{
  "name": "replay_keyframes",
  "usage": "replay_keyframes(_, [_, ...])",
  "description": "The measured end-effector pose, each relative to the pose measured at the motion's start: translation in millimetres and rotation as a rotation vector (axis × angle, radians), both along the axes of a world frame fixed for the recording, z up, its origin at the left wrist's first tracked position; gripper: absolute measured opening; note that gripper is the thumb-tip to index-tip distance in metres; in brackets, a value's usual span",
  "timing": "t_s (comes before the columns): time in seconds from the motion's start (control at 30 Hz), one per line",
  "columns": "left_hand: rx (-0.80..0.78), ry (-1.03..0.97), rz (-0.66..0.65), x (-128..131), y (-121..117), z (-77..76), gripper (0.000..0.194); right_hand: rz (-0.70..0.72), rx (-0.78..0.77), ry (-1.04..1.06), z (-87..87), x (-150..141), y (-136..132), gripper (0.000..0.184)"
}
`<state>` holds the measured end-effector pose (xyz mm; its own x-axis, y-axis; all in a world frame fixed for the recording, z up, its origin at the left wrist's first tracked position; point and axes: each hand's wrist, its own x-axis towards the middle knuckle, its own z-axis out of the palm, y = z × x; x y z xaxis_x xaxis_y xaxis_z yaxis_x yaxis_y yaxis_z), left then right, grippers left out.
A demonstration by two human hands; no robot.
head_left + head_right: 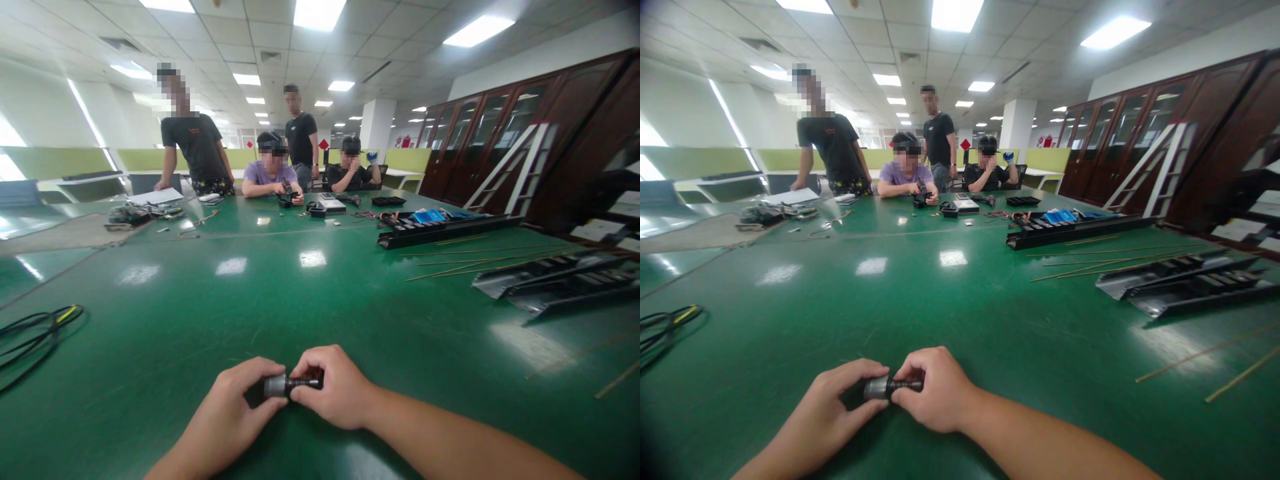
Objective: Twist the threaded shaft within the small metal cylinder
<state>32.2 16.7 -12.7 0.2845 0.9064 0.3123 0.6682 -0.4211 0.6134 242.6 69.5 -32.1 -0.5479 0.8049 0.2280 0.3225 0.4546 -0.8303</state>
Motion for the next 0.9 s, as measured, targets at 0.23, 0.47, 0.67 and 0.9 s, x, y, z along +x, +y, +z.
replay_keyframes(0.23, [-0.006,0.013,-0.001,-1.0,0.1,-0.7,0.025,0.004,-0.009,0.0,1.8,0.3,-0.2,0.011])
replay_keyframes(0.47, [-0.026,0.008,-0.013,0.3,0.6,1.7,0.023,0.004,-0.013,-0.012,2.7,0.7,-0.1,0.01])
replay_keyframes(0.67, [-0.03,0.013,0.001,0.0,0.0,0.9,0.023,0.005,0.0,-0.008,3.2,0.8,0.0,0.01])
replay_keyframes(0.9, [0.001,0.002,0.006,-0.4,0.5,-0.4,0.024,-0.002,-0.016,-0.009,1.2,-0.4,-0.5,0.011])
